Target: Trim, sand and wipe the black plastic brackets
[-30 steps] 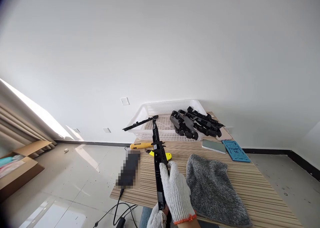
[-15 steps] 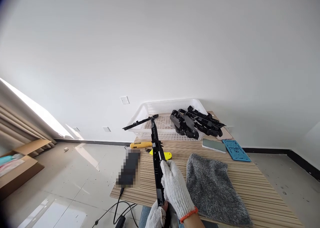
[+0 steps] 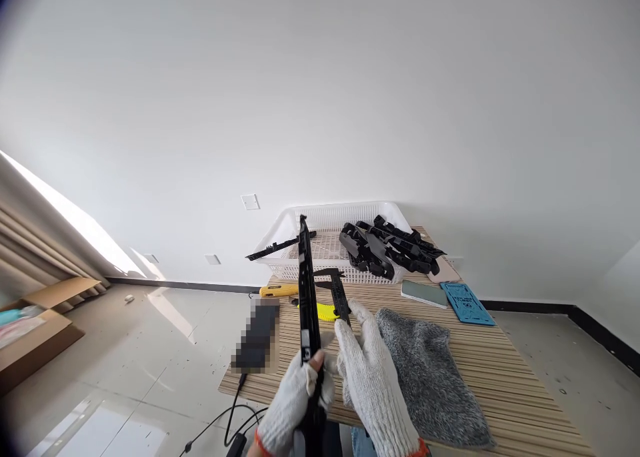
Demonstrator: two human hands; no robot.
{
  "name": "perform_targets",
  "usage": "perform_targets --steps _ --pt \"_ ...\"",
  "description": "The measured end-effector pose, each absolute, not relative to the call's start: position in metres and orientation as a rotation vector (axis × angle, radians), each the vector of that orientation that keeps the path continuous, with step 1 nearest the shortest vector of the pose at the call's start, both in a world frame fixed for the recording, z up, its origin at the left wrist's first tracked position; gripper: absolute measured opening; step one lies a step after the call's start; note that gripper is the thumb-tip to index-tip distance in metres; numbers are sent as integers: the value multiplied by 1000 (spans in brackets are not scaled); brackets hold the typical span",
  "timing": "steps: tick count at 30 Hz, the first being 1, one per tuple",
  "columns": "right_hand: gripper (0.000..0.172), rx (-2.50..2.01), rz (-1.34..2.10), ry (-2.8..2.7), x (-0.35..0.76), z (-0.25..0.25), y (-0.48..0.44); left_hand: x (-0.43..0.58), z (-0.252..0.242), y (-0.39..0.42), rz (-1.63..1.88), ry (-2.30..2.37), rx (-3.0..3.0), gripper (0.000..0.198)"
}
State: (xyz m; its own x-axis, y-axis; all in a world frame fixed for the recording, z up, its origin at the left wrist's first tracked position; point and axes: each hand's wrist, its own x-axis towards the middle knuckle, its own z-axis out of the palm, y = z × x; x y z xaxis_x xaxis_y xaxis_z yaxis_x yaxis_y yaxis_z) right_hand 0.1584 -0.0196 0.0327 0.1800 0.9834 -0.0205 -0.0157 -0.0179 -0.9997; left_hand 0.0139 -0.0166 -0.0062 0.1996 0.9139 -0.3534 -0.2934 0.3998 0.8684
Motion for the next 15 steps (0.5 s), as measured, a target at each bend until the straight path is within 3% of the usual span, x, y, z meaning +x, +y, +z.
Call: perform_targets --steps 2,8,12,15 --pt "46 -1319 1076 -1052 161 30 -22 19 9 7 1014 939 816 79" --pt "41 -1397 929 -1114 153 17 -30 40 12 54 1132 973 844 46" --pt "33 -1461 733 -1292 151 5 -31 47 -4 60 1169 1007 862 41" --pt "28 -1538 551 -1487 148 -5 -27 49 -11 57 1138 919 842 51"
